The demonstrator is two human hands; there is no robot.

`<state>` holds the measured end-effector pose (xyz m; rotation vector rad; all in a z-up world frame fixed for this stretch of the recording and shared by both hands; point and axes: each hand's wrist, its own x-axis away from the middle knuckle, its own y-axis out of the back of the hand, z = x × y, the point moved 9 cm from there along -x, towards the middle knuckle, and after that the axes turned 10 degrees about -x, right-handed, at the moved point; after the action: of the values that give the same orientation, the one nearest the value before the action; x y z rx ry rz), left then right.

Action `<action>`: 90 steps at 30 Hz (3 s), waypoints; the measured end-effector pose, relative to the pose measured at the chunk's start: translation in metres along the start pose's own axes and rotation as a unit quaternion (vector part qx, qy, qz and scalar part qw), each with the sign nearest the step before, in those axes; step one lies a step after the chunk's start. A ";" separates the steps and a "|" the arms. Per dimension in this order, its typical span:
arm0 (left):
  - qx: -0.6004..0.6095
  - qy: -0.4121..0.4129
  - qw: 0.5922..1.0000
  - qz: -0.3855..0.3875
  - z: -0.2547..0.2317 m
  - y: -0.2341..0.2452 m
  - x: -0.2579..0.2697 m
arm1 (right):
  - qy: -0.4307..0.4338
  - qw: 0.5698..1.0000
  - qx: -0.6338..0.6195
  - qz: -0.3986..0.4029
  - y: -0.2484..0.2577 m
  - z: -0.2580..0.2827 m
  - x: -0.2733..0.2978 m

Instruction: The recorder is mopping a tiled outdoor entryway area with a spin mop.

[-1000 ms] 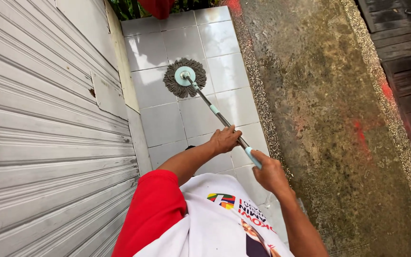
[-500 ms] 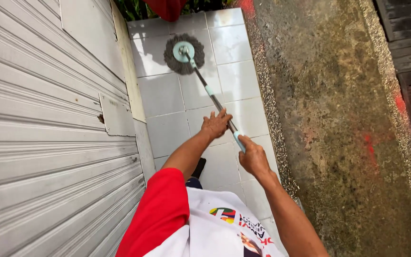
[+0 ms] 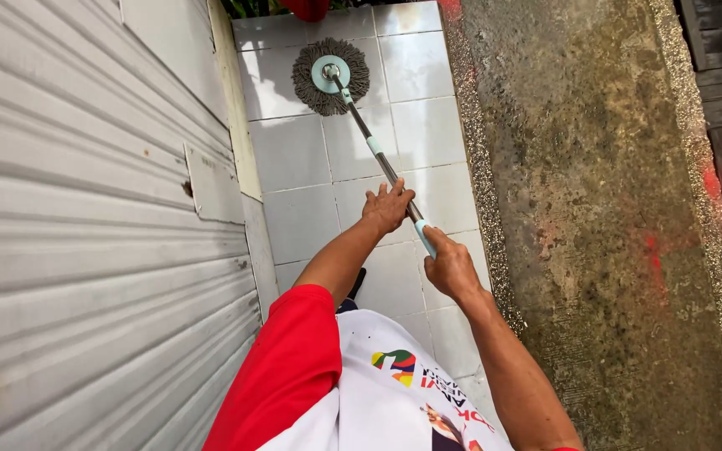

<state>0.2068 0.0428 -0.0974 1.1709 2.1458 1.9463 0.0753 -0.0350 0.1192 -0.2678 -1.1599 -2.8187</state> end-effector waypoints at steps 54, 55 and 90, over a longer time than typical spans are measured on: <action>0.059 0.038 0.997 0.020 0.101 0.023 0.041 | -0.002 0.999 -0.013 0.035 -0.063 0.045 -0.043; 0.057 0.036 0.997 0.023 0.107 0.027 0.037 | -0.005 0.999 -0.015 0.033 -0.066 0.045 -0.051; 0.021 -0.060 0.997 -0.051 -0.158 -0.114 0.251 | -0.026 0.996 0.018 0.086 -0.020 -0.067 0.290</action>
<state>-0.1070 0.0467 -0.0457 1.1293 2.1497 1.7528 -0.2204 -0.0710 0.1140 -0.4205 -1.1372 -2.6544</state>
